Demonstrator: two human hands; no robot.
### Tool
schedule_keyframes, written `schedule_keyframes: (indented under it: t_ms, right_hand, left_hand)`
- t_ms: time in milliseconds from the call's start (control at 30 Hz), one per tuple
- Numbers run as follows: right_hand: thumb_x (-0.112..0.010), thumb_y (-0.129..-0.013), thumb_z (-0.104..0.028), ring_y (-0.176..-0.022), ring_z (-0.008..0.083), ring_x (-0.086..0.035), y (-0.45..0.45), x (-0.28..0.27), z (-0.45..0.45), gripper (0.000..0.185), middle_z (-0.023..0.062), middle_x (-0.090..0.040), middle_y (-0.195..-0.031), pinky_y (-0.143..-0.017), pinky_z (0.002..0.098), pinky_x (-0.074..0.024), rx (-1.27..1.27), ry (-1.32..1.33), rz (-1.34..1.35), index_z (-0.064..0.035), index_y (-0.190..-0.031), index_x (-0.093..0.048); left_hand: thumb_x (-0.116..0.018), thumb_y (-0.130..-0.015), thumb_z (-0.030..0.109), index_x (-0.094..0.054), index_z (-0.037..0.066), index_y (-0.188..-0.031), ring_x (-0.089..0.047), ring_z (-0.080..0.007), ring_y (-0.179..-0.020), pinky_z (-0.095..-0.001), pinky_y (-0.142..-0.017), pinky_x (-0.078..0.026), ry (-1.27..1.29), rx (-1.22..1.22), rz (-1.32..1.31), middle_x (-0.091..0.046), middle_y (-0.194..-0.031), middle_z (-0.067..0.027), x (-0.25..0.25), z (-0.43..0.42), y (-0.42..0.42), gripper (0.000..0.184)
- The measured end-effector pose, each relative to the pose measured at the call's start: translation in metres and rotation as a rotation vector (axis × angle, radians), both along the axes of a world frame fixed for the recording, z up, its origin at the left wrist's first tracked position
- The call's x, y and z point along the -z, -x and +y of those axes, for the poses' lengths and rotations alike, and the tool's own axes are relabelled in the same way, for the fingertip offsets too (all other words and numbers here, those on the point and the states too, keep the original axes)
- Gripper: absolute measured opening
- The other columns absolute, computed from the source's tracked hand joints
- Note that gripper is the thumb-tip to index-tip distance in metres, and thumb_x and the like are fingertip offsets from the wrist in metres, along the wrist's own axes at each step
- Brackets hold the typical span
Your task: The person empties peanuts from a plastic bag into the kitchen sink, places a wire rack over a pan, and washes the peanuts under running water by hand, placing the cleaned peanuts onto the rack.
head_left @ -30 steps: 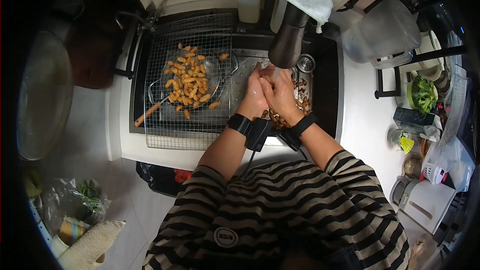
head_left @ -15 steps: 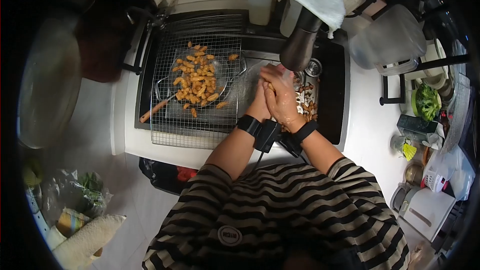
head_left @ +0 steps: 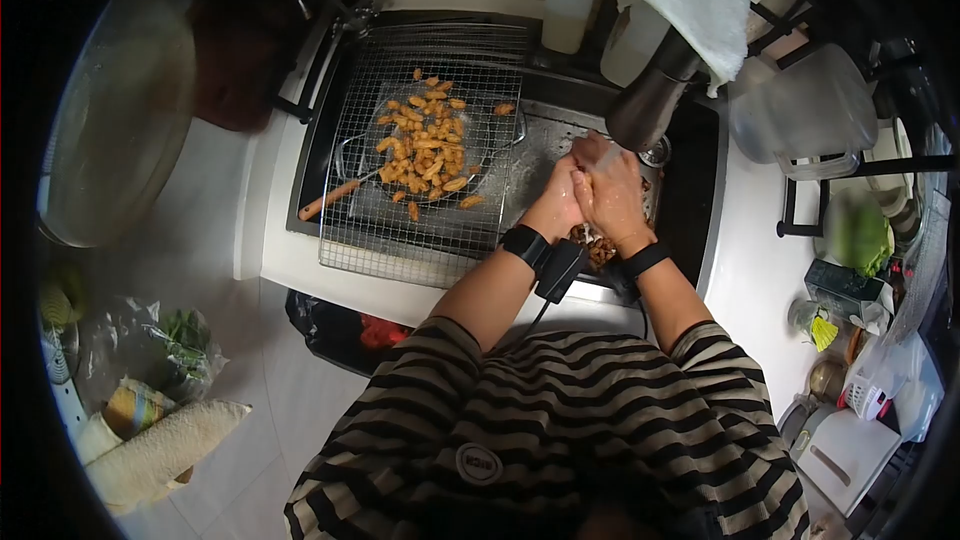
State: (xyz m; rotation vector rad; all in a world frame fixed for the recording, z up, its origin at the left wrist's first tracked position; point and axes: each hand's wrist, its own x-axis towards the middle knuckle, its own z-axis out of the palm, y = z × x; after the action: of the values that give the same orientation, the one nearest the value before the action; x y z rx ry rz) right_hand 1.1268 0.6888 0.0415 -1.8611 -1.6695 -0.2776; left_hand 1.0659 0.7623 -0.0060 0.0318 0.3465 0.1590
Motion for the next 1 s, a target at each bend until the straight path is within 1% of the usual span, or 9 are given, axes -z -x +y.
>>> schedule_keyframes:
  t_ms: [100,267,367,467,567,600,700,833,1000]
  right_hand:
    - [-0.055,-0.076,-0.021,-0.088,0.0293,-0.052,-0.010,0.002,-0.005,0.028,0.0138,-0.055,-0.090,-0.084,0.0415,-0.0365,0.072,0.192,-0.073,-0.0036,-0.098,-0.058]
    - [-0.053,-0.078,-0.014,-0.084,0.0358,-0.051,-0.003,0.014,-0.003,0.017,0.0202,-0.054,-0.087,-0.073,0.0437,-0.0402,-0.006,0.022,0.156,-0.0012,-0.089,-0.055]
    - [-0.048,-0.080,-0.011,-0.084,0.0393,-0.051,0.005,0.009,0.002,0.016,0.0221,-0.054,-0.088,-0.072,0.0450,-0.0399,0.141,-0.015,0.383,-0.0001,-0.090,-0.055]
    - [-0.048,-0.084,-0.010,-0.085,0.0266,-0.057,-0.004,0.032,0.004,0.014,0.0169,-0.059,-0.090,-0.074,0.0329,-0.0428,0.434,-0.019,0.659,-0.0001,-0.090,-0.056]
    - [-0.048,-0.086,-0.012,-0.088,0.0179,-0.057,-0.010,0.049,0.006,0.018,0.0132,-0.062,-0.090,-0.076,0.0284,-0.0426,0.432,-0.031,0.806,0.0012,-0.094,-0.057]
    - [-0.046,-0.088,-0.012,-0.095,0.0155,-0.054,-0.005,0.045,0.006,0.024,0.0111,-0.059,-0.101,-0.083,0.0263,-0.0408,0.342,-0.065,0.858,0.0013,-0.105,-0.056]
    - [-0.038,-0.087,-0.006,-0.079,0.0233,-0.056,0.016,0.031,0.006,0.021,0.0100,-0.058,-0.085,-0.071,0.0301,-0.0416,0.239,-0.295,1.242,0.0023,-0.099,-0.053]
    - [-0.036,-0.091,-0.013,-0.092,0.0184,-0.054,0.013,0.014,0.000,0.023,0.0078,-0.056,-0.093,-0.082,0.0279,-0.0418,0.159,-0.643,1.984,-0.0002,-0.101,-0.052]
    - [-0.030,-0.093,-0.022,-0.107,0.0254,-0.048,0.020,0.004,-0.016,0.036,0.0143,-0.051,-0.113,-0.095,0.0361,-0.0348,0.098,-0.627,2.119,0.0034,-0.112,-0.047]
  left_hand:
    - [-0.037,-0.089,0.034,-0.056,0.005,-0.092,-0.058,-0.0206,-0.089,-0.0346,-0.084,-0.046,0.001,-0.072,0.221,-0.061,-0.092,-0.0081,-0.005,-0.003,-0.002,0.035]
    - [-0.047,-0.088,0.041,-0.057,0.007,-0.094,-0.059,-0.0178,-0.082,-0.0337,-0.078,-0.049,-0.027,-0.058,0.228,-0.061,-0.090,-0.0051,0.007,-0.006,-0.002,0.036]
    - [-0.050,-0.086,0.042,-0.058,0.007,-0.095,-0.059,-0.0185,-0.084,-0.0336,-0.078,-0.048,-0.076,-0.154,0.235,-0.060,-0.091,-0.0057,0.024,-0.012,-0.013,0.037]
    - [-0.050,-0.088,0.038,-0.057,0.007,-0.098,-0.055,-0.0186,-0.095,-0.0330,-0.082,-0.045,-0.065,-0.224,0.165,-0.058,-0.101,-0.0072,-0.009,-0.026,-0.010,0.033]
    - [-0.047,-0.089,0.031,-0.056,0.007,-0.100,-0.054,-0.0183,-0.096,-0.0329,-0.084,-0.044,-0.020,-0.221,0.190,-0.057,-0.103,-0.0070,-0.008,-0.029,-0.009,0.028]
    - [-0.045,-0.090,0.028,-0.056,0.007,-0.101,-0.055,-0.0188,-0.094,-0.0331,-0.083,-0.045,-0.017,-0.232,0.202,-0.058,-0.101,-0.0075,-0.011,-0.027,-0.007,0.026]
    - [-0.042,-0.089,0.023,-0.056,0.006,-0.100,-0.056,-0.0208,-0.092,-0.0335,-0.082,-0.046,-0.016,-0.320,0.213,-0.059,-0.098,-0.0091,-0.014,-0.023,-0.006,0.025]
    - [-0.040,-0.087,0.023,-0.056,0.005,-0.097,-0.056,-0.0242,-0.090,-0.0351,-0.083,-0.044,0.042,-0.414,0.057,-0.060,-0.094,-0.0106,-0.017,-0.024,-0.003,0.026]
    - [-0.038,-0.087,0.026,-0.052,0.002,-0.107,-0.048,-0.0272,-0.107,-0.0410,-0.097,-0.033,0.078,-0.399,-0.065,-0.054,-0.110,-0.0127,-0.039,-0.033,0.018,0.034]
